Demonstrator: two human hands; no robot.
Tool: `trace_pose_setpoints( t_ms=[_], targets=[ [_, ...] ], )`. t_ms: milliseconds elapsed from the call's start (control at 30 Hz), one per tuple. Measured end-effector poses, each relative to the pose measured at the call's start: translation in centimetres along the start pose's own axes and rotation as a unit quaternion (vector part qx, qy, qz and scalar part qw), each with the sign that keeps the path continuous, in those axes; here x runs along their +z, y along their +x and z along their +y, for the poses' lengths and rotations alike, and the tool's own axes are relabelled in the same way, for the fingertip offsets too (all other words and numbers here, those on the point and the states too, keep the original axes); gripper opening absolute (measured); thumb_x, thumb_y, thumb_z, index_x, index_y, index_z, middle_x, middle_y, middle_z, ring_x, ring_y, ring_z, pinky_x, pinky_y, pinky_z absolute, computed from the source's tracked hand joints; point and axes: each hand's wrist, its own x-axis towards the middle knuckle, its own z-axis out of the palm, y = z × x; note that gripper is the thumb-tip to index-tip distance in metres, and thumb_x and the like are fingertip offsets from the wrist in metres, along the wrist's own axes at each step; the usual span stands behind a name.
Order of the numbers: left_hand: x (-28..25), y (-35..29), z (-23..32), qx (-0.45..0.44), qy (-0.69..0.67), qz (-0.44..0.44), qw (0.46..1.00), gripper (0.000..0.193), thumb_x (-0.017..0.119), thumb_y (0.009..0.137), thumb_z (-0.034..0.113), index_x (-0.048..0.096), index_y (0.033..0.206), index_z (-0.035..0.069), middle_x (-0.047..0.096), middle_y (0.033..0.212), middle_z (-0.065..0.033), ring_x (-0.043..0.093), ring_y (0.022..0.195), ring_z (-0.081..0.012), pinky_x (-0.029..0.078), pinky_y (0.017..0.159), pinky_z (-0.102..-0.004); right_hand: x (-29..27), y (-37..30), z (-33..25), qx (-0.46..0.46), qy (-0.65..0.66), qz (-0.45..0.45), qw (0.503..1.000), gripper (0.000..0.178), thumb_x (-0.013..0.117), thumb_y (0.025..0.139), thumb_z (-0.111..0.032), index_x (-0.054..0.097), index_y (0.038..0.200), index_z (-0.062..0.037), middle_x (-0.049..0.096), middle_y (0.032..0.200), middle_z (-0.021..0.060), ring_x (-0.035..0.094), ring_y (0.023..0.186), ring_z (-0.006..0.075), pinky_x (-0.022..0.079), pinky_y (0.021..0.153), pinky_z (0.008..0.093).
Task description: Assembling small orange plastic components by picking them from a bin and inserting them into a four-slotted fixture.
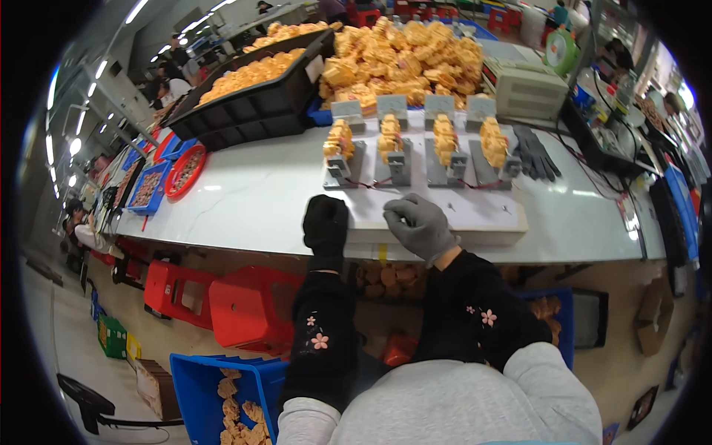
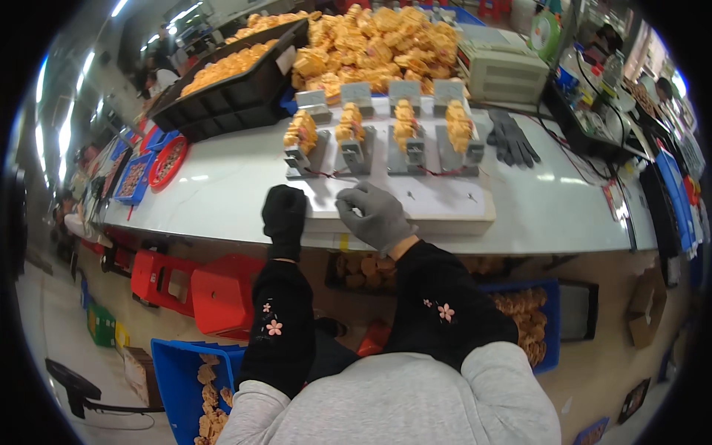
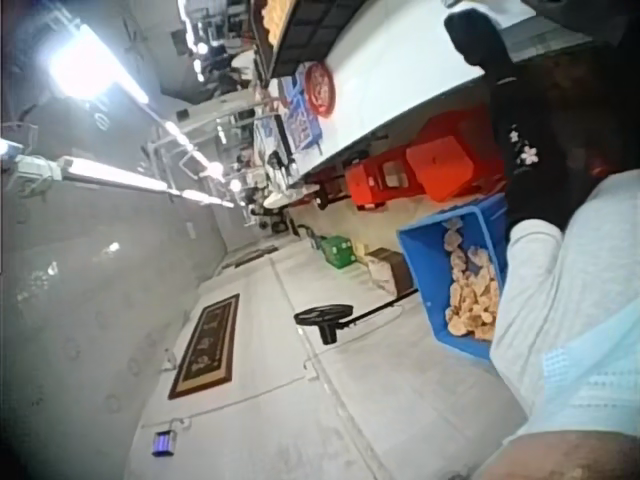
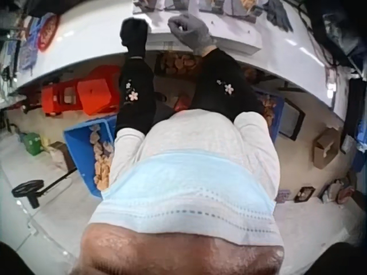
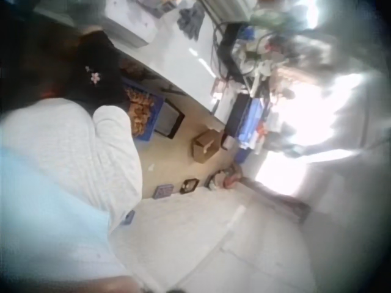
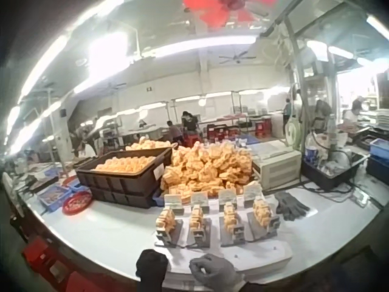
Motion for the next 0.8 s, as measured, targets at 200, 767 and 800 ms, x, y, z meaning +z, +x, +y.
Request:
trace_pose_setpoints(
  t_ms=[200, 767, 800],
  targets=[
    [-1.6, -0.8, -2.1, -0.211, -0.209, 0.032, 0.954, 0.022, 0.062, 0.077, 0.007, 0.06, 0.099, 0.001, 0.06, 0.086, -0.0053, 0.056, 0.073, -0.0134, 0.047, 0.068, -0.0266, -2.4, -7.8, -0.7, -0.001, 0.087, -0.089, 0.992, 0.005, 0.063, 0.071, -0.011, 0.062, 0.076, -0.0098, 0.058, 0.071, 0.0065, 0.056, 0.056, 0.0209, 0.044, 0.05, 0.0295],
    [6.2, -4.9, 16.2, -0.082, -0.315, -0.272, 0.905, 0.023, 0.055, 0.078, -0.004, 0.055, 0.099, 0.004, 0.055, 0.091, 0.0001, 0.05, 0.071, -0.0053, 0.043, 0.063, -0.0182, -11.7, -15.8, 1.3, 0.138, -0.04, -0.052, 0.988, 0.011, 0.065, 0.067, -0.006, 0.065, 0.078, -0.006, 0.058, 0.068, 0.0082, 0.057, 0.057, 0.0223, 0.046, 0.05, 0.0276],
    [7.1, -4.6, 16.8, -0.086, -0.318, -0.274, 0.904, 0.023, 0.055, 0.078, -0.004, 0.055, 0.099, 0.004, 0.055, 0.091, 0.0001, 0.05, 0.071, -0.0053, 0.043, 0.063, -0.0182, -12.3, -15.7, 1.2, 0.119, -0.047, -0.041, 0.991, 0.011, 0.065, 0.066, -0.005, 0.065, 0.077, -0.006, 0.058, 0.068, 0.0083, 0.057, 0.057, 0.0227, 0.045, 0.05, 0.0279]
  ],
)
